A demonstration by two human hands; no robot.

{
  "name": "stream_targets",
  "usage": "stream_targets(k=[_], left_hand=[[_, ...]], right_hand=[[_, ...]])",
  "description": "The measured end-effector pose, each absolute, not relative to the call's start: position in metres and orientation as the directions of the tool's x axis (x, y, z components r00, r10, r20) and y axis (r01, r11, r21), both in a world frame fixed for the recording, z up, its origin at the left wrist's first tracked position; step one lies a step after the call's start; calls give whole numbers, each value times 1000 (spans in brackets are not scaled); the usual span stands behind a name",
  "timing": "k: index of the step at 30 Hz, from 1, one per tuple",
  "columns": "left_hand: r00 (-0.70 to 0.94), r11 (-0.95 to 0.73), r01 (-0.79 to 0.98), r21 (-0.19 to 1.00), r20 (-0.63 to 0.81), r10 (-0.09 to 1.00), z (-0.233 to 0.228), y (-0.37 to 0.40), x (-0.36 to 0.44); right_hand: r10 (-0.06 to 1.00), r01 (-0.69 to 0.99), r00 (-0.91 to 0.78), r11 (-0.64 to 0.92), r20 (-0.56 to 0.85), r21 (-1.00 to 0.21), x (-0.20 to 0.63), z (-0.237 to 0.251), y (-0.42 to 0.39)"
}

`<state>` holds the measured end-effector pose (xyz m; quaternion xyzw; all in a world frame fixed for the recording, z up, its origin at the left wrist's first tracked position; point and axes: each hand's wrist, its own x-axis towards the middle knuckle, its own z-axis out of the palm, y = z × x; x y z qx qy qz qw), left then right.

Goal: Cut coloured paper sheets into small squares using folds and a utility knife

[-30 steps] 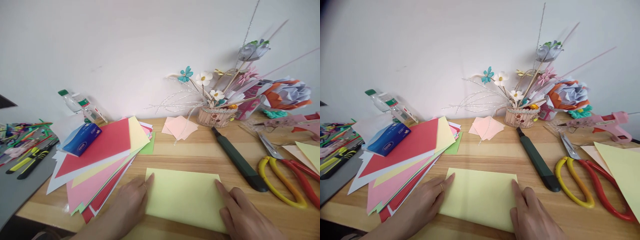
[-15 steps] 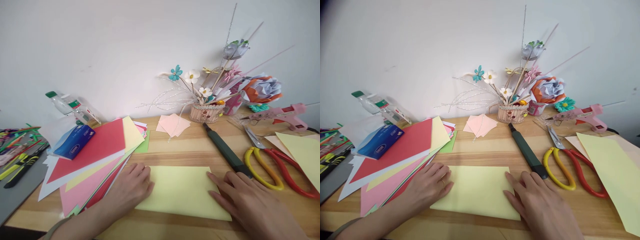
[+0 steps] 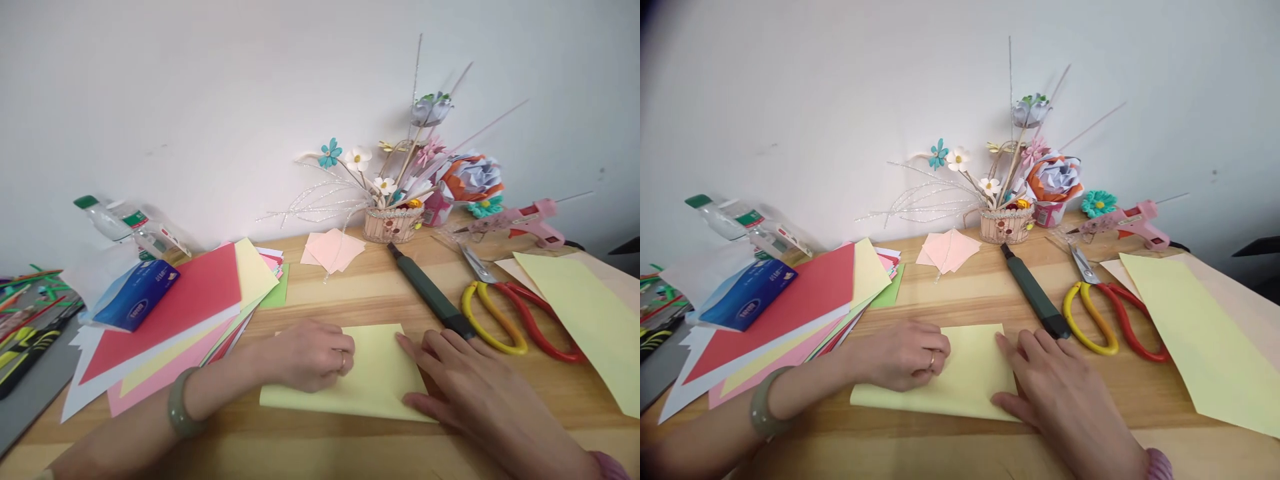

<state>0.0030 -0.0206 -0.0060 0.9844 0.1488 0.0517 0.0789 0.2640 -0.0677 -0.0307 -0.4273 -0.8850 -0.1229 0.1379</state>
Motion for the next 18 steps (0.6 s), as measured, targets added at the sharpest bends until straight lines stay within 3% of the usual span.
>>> stream_targets(k=[5,9,14,18], left_hand=[[943,-953,298,51,136,302,-22,-22,18],[916,-923,354,151,142,374,-26,-24,16],[966,-940,235,246,43,253,-18,-23,14],[967,-929,255,268,-98,236,-9,-23,16]], right_hand=[[731,788,-596,612,333,68,263,-24,-69],[720,774,-610,631,330,54,262,-19,-69],[707,744,-640,668,300,15,265,-15,-67],[722,744,-633,667,279,-37,270,-12,-64]])
